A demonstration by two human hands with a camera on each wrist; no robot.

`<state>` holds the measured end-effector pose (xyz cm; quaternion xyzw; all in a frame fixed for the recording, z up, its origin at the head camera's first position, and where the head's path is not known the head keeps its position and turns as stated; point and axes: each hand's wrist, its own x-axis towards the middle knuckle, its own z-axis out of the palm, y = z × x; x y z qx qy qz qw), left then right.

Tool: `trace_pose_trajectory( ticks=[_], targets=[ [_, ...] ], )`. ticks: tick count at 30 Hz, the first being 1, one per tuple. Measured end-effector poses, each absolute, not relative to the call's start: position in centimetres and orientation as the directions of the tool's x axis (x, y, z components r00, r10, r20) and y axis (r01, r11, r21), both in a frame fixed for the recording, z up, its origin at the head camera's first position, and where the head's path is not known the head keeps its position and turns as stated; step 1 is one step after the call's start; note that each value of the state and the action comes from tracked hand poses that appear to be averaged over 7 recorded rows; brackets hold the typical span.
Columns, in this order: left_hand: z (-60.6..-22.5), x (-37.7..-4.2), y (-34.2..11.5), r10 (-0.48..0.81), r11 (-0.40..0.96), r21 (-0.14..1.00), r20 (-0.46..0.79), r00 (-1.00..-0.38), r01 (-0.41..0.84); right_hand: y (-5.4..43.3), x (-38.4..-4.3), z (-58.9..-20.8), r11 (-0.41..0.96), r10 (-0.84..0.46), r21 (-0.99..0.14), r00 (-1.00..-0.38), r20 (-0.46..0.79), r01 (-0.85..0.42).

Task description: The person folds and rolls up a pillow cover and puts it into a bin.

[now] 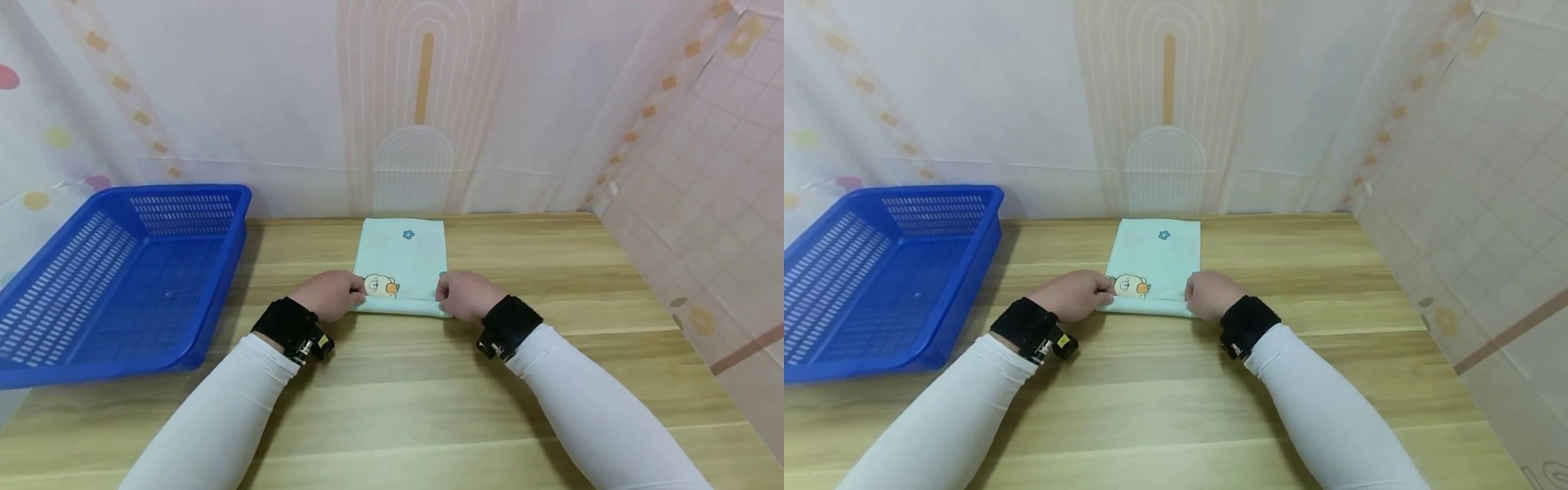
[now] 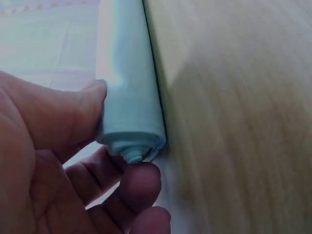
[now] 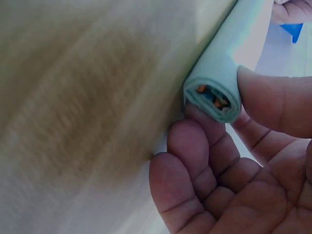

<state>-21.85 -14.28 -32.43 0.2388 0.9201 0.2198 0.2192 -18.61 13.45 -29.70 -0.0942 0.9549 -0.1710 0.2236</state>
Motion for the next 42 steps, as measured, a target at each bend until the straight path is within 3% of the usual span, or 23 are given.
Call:
trace_pose_trajectory(
  ticks=[8, 13, 21, 29, 36, 42],
  targets=[
    [-33.1, -20.7, -12.9, 0.504, 0.792, 0.461, -0.122, -0.855, 0.401, 13.3, -18.8, -29.9, 0.927, -0.262, -0.356, -0.885, -0.386, -0.119],
    [-32.8, -20.1, -11.8, 0.543, 0.789, 0.341, 0.004, -0.84, 0.512, 13.2, -18.9, -29.7, 0.934, -0.255, -0.334, -0.896, -0.364, -0.13],
    [-32.7, -19.1, -11.9, 0.61, 0.774, 0.179, 0.046, -0.791, 0.607, 11.7, -17.7, -30.4, 0.923, -0.232, -0.369, -0.925, -0.3, -0.112],
    [-32.3, -18.3, -11.6, 0.596, 0.792, 0.151, 0.015, -0.803, 0.591, 11.1, -16.1, -30.8, 0.924, -0.318, -0.271, -0.936, -0.151, -0.271],
    [-32.5, -18.3, -10.6, 0.575, 0.814, 0.049, 0.068, -0.815, 0.579, 11.3, -15.6, -30.7, 0.897, -0.4, -0.248, -0.911, -0.098, -0.367],
    [-32.4, -17.9, -10.0, 0.564, 0.822, 0.039, 0.088, -0.821, 0.569, 10.7, -15.6, -30.9, 0.871, -0.479, -0.13, -0.878, -0.015, -0.473]
  ],
)
